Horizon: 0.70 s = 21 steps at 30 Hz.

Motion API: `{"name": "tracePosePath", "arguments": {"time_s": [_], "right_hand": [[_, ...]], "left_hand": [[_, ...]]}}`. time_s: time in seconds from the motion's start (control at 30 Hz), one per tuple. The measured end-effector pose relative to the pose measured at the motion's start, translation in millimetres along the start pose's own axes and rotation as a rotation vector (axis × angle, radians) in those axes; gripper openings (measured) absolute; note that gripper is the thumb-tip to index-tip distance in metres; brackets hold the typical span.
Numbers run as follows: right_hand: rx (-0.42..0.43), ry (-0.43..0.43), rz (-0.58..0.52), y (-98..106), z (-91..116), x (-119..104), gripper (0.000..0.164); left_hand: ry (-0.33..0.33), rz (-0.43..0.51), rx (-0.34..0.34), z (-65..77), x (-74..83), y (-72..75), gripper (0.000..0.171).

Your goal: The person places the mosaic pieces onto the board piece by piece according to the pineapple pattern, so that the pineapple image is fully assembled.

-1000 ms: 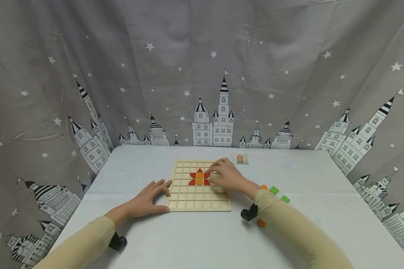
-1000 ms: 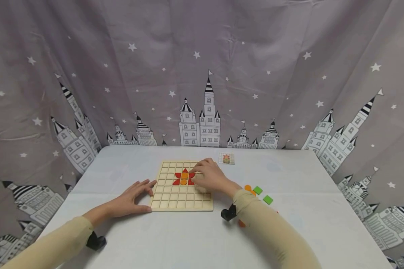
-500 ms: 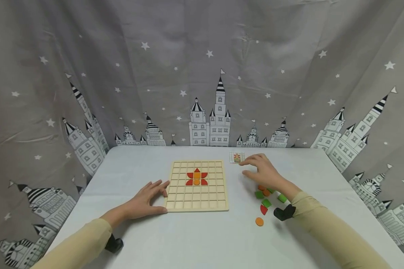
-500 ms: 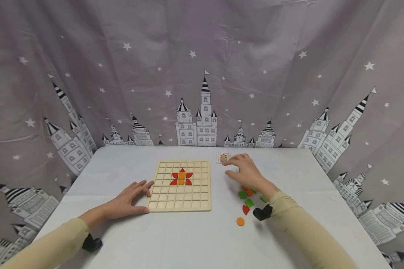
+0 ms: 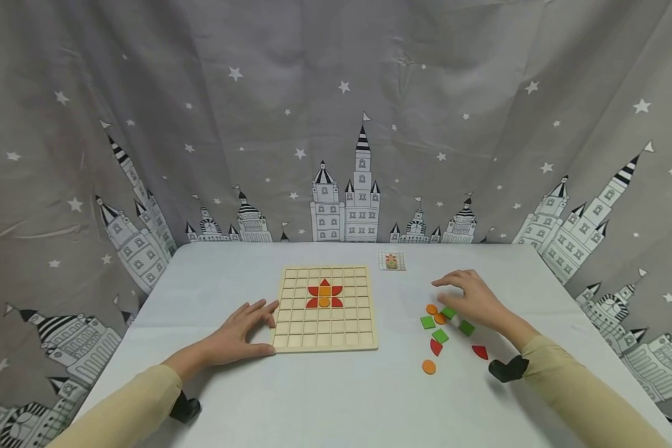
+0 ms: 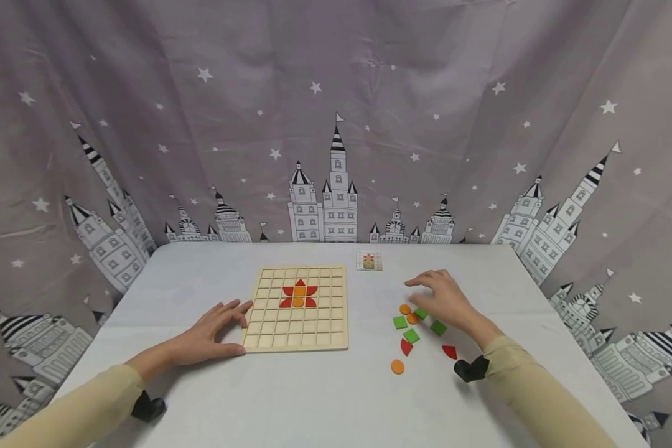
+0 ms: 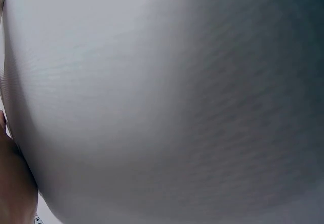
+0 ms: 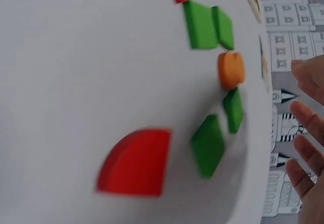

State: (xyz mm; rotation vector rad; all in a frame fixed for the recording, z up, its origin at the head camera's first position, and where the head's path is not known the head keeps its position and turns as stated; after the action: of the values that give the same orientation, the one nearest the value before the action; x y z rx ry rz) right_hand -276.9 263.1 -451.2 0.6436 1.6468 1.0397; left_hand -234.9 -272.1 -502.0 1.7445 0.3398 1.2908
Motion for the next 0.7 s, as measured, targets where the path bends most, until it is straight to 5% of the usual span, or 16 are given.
{"name": "tracePosePath", "arguments": {"time_s": [0.7], "right_hand": [[-0.074,-0.007,0.034,-13,19,41,0.026]], "left_hand": [[-0.016,0.017,0.005,0.9,2.5,0.4,0.041]]}}
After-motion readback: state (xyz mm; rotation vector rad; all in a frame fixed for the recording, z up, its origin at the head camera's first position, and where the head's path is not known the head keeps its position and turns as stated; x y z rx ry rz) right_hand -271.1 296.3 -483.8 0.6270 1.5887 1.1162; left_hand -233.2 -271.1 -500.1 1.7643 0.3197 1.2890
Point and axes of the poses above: each hand's wrist, its own z-axis away from the middle knuckle, its own y-axis out of the back of the hand, x = y × z, the point moved 1 cm from there along -z, towards the middle knuckle, and after that the axes turned 3 degrees about z, right-handed, at the moved point
